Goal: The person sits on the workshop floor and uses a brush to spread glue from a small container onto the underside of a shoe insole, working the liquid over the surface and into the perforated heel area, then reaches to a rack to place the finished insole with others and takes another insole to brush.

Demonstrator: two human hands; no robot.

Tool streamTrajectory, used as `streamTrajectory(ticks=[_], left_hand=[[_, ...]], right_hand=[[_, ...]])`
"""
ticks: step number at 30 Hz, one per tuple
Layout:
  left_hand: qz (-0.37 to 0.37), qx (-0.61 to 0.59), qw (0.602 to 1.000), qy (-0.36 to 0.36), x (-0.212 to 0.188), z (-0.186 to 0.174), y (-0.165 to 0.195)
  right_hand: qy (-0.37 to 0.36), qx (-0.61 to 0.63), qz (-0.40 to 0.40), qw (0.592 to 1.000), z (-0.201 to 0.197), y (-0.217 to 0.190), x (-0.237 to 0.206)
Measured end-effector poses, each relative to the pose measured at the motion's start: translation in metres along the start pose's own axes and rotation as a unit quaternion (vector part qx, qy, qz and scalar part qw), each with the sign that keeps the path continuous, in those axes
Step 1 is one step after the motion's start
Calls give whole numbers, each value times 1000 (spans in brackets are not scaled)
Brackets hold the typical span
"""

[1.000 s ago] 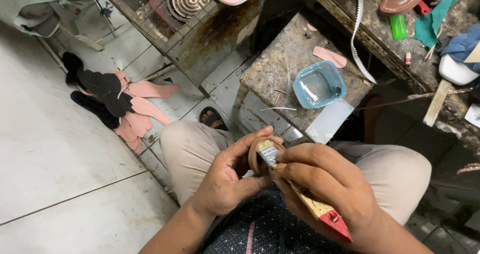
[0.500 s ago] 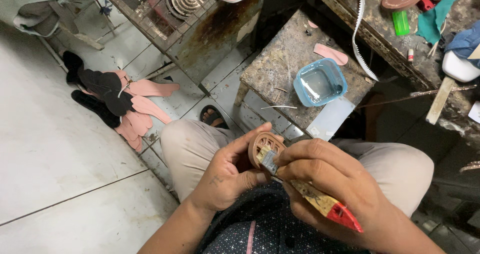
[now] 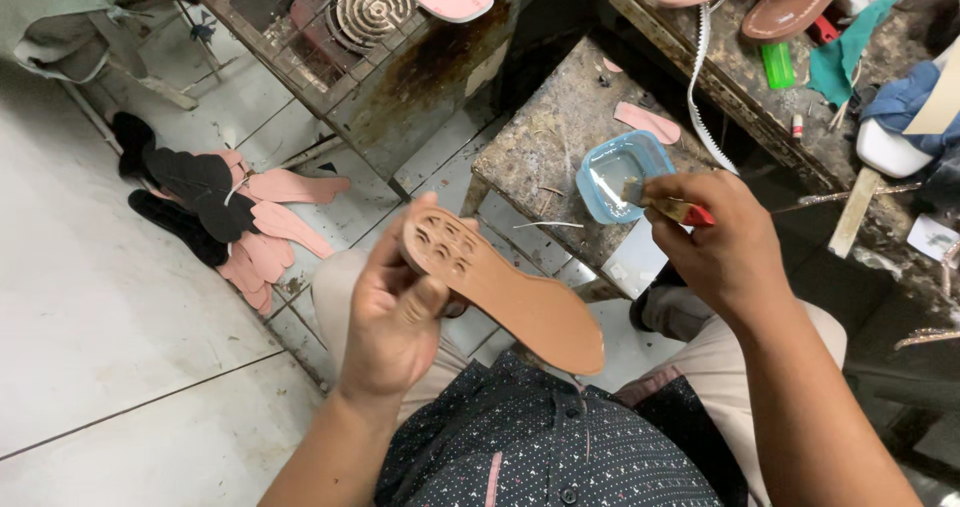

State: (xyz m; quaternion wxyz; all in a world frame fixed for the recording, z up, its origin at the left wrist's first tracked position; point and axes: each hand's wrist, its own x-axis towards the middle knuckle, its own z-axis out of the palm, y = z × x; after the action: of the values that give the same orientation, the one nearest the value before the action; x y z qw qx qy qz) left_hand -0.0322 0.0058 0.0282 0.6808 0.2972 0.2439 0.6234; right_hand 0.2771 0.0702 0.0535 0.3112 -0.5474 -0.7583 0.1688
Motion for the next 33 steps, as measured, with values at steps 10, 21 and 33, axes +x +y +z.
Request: streamTrajectory(ticks=[10, 21, 33], left_hand=[[72, -31, 993, 92, 20, -6, 6], [23, -63, 998, 16, 27, 5, 0], [28, -66, 997, 13, 27, 17, 0]], right_hand=[[-21, -69, 2, 997, 27, 26, 13], [48, -30, -66, 996, 8, 10, -10], [103, -26, -39, 994, 13, 21, -7]])
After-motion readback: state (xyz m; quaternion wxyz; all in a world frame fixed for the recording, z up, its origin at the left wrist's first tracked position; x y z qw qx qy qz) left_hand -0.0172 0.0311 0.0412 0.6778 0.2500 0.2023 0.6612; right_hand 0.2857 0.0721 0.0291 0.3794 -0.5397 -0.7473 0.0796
